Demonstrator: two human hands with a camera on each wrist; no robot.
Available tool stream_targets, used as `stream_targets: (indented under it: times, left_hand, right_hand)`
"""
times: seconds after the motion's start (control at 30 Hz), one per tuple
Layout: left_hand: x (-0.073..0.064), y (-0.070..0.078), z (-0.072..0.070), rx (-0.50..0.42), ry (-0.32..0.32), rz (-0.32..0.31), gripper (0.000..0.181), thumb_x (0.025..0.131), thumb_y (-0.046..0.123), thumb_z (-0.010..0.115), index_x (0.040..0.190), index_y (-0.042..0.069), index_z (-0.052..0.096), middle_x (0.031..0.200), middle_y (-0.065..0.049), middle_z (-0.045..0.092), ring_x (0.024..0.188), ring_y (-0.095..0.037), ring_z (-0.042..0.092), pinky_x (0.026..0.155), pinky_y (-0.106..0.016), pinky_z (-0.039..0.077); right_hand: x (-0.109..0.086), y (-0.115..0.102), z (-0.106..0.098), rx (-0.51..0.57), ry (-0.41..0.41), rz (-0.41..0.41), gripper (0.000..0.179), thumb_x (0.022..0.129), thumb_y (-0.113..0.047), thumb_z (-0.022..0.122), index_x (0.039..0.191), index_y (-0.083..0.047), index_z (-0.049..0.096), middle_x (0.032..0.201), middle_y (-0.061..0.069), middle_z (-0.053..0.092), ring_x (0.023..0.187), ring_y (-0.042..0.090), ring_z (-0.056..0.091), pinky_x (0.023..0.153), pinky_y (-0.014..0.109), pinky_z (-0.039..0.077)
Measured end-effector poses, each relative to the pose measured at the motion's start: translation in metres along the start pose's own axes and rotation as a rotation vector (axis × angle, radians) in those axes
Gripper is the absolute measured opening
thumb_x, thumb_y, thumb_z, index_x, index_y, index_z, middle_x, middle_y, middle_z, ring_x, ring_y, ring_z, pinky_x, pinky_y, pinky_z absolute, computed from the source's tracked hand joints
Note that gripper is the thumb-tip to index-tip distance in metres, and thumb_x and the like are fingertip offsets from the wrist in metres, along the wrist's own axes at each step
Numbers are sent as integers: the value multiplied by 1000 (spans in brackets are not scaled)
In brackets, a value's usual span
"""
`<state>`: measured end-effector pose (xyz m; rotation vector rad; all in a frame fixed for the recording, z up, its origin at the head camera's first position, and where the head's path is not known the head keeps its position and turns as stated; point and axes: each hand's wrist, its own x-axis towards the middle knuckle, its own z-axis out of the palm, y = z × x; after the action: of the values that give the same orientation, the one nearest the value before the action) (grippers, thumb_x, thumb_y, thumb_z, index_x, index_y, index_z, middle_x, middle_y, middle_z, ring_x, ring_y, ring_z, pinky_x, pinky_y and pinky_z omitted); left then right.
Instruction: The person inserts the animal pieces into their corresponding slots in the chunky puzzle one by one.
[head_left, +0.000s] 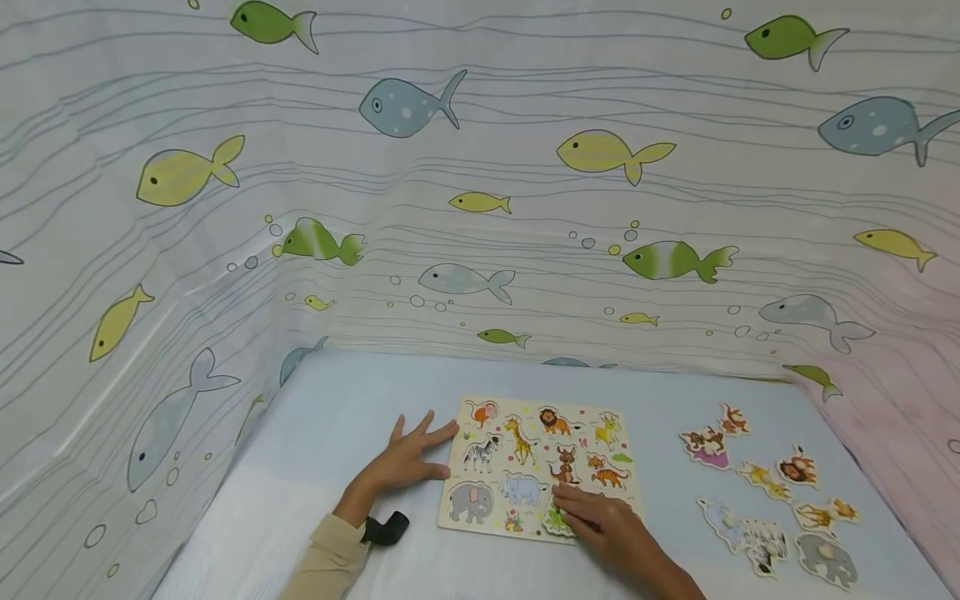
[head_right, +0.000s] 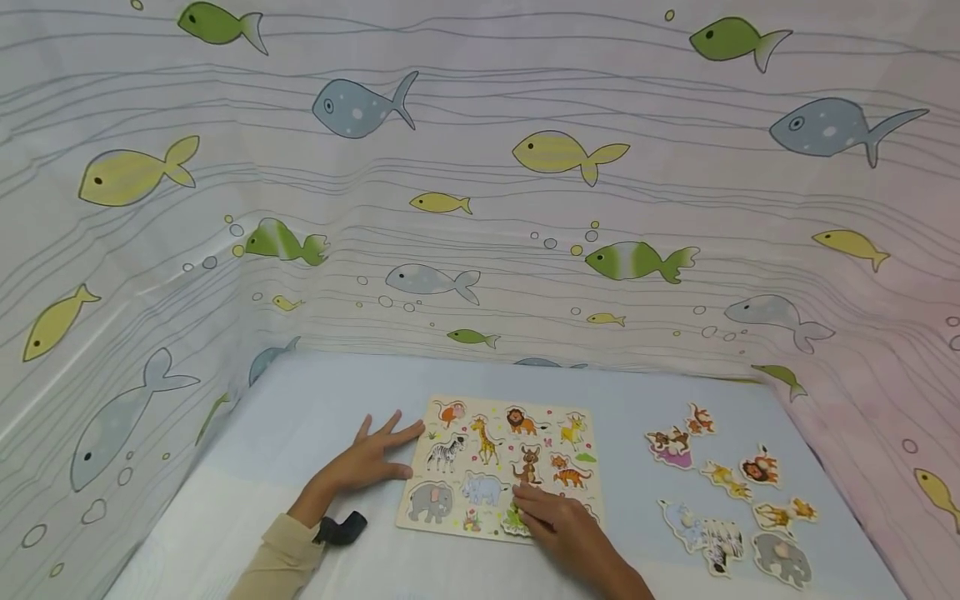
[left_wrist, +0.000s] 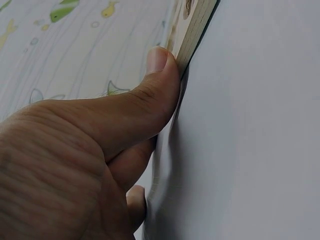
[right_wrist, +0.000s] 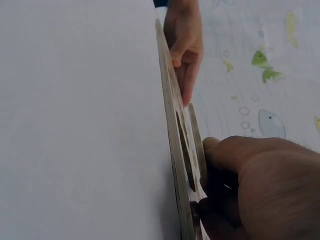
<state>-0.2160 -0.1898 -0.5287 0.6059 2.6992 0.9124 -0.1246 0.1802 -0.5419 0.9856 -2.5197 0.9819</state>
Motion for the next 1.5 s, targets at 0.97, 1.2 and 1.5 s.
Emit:
stream_targets:
  times: [0.97, 1.2, 1.5]
  left_hand:
    - [4, 3, -2, 6, 5, 21, 79, 82, 41, 77, 152, 21, 44, 157, 3, 43, 155, -36, 14, 121, -62, -18]
    - [3, 2, -2, 6, 3, 15, 80, 82, 42, 77, 152, 21, 44, 157, 2, 42, 155, -37, 14, 121, -63, -17]
    - [0, 1, 0, 0, 7, 11, 80, 82, 42, 77, 151, 20, 45, 157, 2, 43, 155, -37, 15, 120, -63, -17]
  right_hand:
    - [-1, -4, 0, -38, -19, 42, 31, 90, -10, 73, 121, -12, 73, 126, 2, 72, 114, 22, 70, 88, 35, 62]
    - [-1, -5, 1, -31, -23, 45, 31, 91, -10, 73, 122, -12, 73, 126, 2, 71, 115, 22, 69, 89, 34, 61]
    - [-2, -5, 3, -51, -40, 53, 32, 91, -11, 73, 123, -12, 72, 130, 1, 69, 116, 22, 68, 92, 31, 60]
